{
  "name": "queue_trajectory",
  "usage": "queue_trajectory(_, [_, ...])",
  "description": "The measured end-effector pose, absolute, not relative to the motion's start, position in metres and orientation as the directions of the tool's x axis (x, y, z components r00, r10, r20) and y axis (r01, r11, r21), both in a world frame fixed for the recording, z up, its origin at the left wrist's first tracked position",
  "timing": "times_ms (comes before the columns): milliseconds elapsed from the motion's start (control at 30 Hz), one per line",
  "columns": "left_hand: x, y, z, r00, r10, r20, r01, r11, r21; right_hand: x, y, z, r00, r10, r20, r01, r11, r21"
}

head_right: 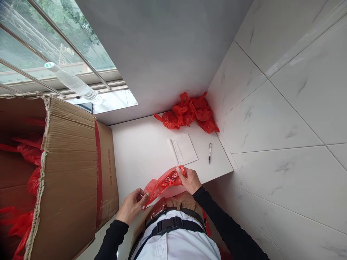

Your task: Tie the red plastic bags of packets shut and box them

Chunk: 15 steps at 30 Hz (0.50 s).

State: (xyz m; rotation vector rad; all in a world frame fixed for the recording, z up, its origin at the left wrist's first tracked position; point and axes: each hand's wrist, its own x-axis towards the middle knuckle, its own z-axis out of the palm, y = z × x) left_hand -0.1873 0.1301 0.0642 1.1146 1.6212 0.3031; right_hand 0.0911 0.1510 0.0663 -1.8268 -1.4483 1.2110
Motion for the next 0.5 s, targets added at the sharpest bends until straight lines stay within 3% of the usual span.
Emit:
queue_trajectory(333, [-0.192, 0.135, 0.076, 0.176, 0.786, -0.592, 0.585, 0.401, 0.705, 0.093, 0.151, 0.069, 0.031, 0.944, -0.328, 0.505, -0.298, -0.81])
queue_trajectory(500, [-0.202, 0.142, 0.069, 0.12, 0.833, -0.54, 0.594, 0.375, 0.711, 0.093, 0.151, 0.068, 0.027, 0.945, -0.327, 0.503, -0.295, -0.812])
